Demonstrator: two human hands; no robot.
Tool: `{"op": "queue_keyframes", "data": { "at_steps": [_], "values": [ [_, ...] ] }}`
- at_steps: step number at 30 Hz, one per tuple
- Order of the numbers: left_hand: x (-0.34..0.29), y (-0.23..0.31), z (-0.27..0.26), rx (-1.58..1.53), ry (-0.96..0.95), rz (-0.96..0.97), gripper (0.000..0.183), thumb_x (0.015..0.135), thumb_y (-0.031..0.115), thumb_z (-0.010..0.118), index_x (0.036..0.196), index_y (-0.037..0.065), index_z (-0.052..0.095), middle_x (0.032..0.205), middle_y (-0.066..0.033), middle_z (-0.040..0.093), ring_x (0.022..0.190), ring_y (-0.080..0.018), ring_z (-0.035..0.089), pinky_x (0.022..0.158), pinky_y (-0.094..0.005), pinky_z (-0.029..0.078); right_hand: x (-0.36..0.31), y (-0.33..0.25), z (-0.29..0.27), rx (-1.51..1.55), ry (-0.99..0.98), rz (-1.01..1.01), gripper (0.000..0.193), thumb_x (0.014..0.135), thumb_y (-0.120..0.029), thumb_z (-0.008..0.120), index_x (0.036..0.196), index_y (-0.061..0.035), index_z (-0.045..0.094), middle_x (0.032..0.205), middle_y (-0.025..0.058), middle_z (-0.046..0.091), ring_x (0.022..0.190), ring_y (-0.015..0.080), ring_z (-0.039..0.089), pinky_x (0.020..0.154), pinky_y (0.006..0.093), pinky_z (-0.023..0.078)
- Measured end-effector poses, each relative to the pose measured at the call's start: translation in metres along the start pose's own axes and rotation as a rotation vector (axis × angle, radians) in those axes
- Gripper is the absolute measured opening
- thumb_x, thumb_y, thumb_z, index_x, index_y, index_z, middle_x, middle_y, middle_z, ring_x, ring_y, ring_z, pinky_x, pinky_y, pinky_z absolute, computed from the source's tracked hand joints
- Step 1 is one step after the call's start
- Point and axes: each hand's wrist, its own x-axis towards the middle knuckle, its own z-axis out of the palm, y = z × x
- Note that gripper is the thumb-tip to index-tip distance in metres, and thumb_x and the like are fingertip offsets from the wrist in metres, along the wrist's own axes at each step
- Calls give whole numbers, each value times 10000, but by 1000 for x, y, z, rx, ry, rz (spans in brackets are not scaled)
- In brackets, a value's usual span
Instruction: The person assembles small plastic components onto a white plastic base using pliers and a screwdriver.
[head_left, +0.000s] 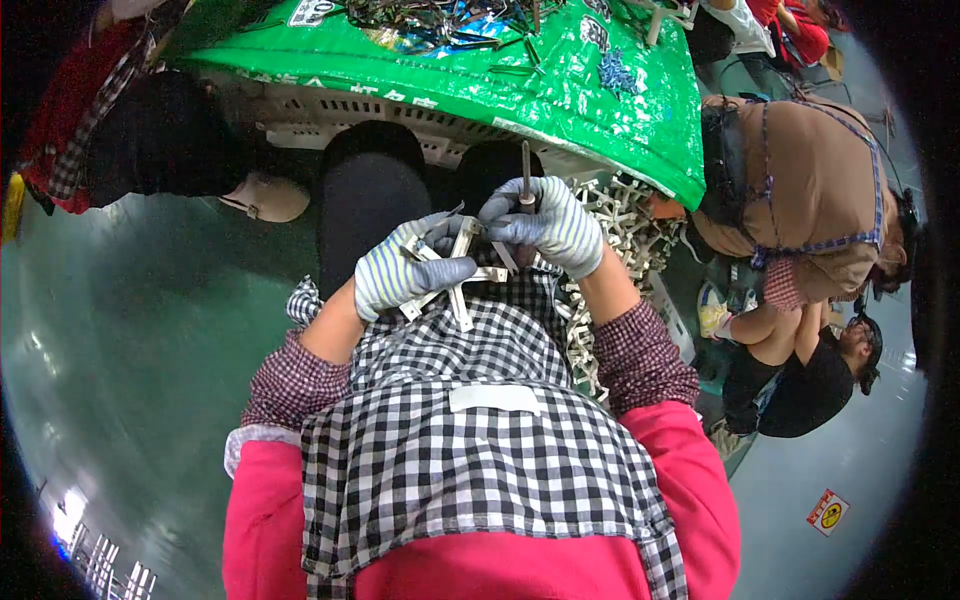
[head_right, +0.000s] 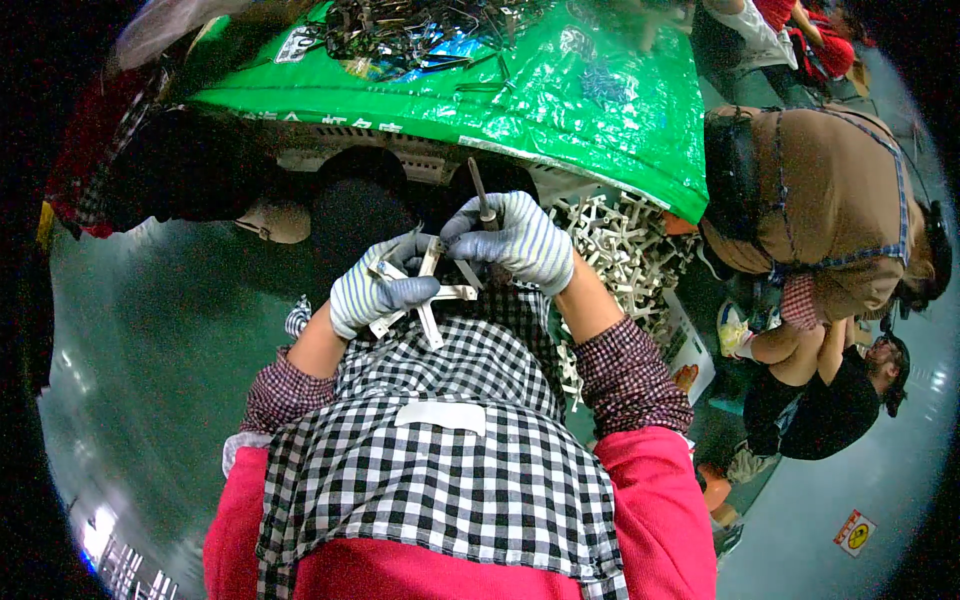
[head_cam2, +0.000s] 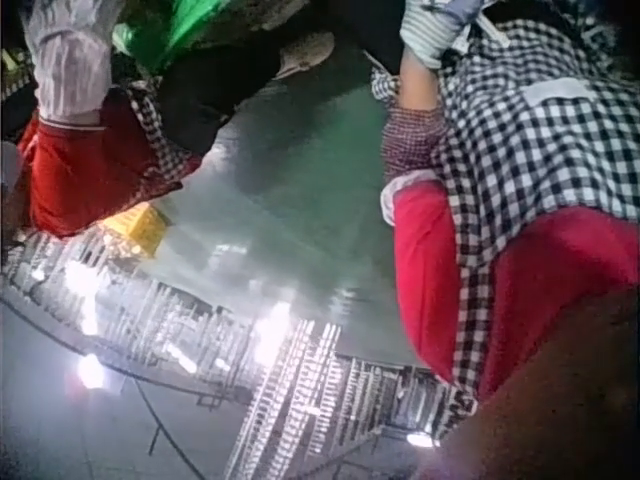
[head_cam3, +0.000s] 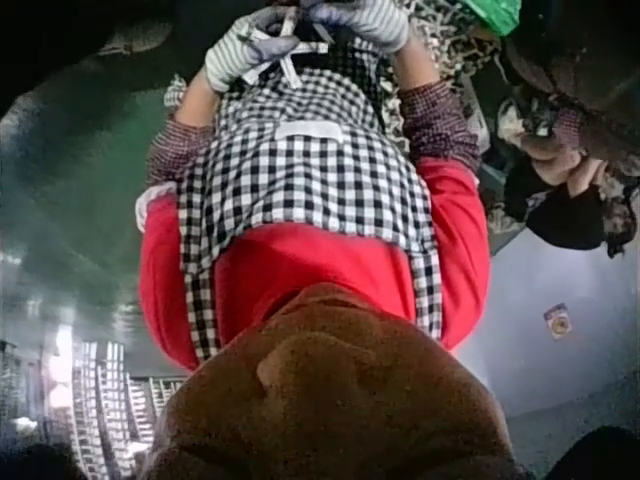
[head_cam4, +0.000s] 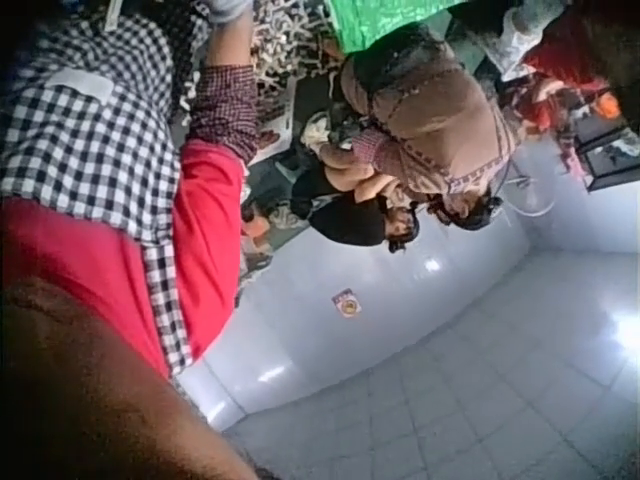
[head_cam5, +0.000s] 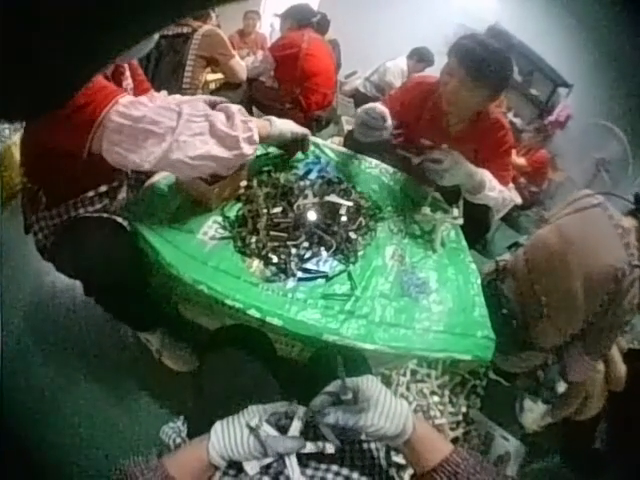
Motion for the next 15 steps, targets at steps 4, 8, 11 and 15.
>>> {"op": "queue_keyframes", "data": {
  "at_steps": [4,8,11,15],
  "values": [
    [0,-8,-3,170,72,-35,407,746,189,671,1092,16,546,893,-19,592,798,-78,532,698,-238,448,2,0,4,17,5,-3,152,689,-60,695,821,-13,635,769,21,616,702,102,566,669,248,462],
    [1,-2,-1,176,82,-73,406,728,202,680,1066,11,564,854,-34,605,765,-76,543,670,-242,452,7,14,-1,-30,-40,-85,143,706,-59,691,835,-11,654,779,30,644,734,94,579,711,258,467],
    [1,-3,-3,178,60,-67,431,720,174,695,1095,14,554,884,-21,594,791,-77,525,706,-244,452,7,17,0,32,-55,-64,137,701,-69,689,812,-8,637,775,33,627,722,104,571,685,253,461],
    [0,-4,-9,105,44,-85,453,717,185,705,1104,11,548,909,-27,597,795,-79,529,708,-246,451,13,10,1,-9,-72,-41,139,705,-96,685,776,2,618,751,26,610,688,96,560,633,239,453]
  ]
}}
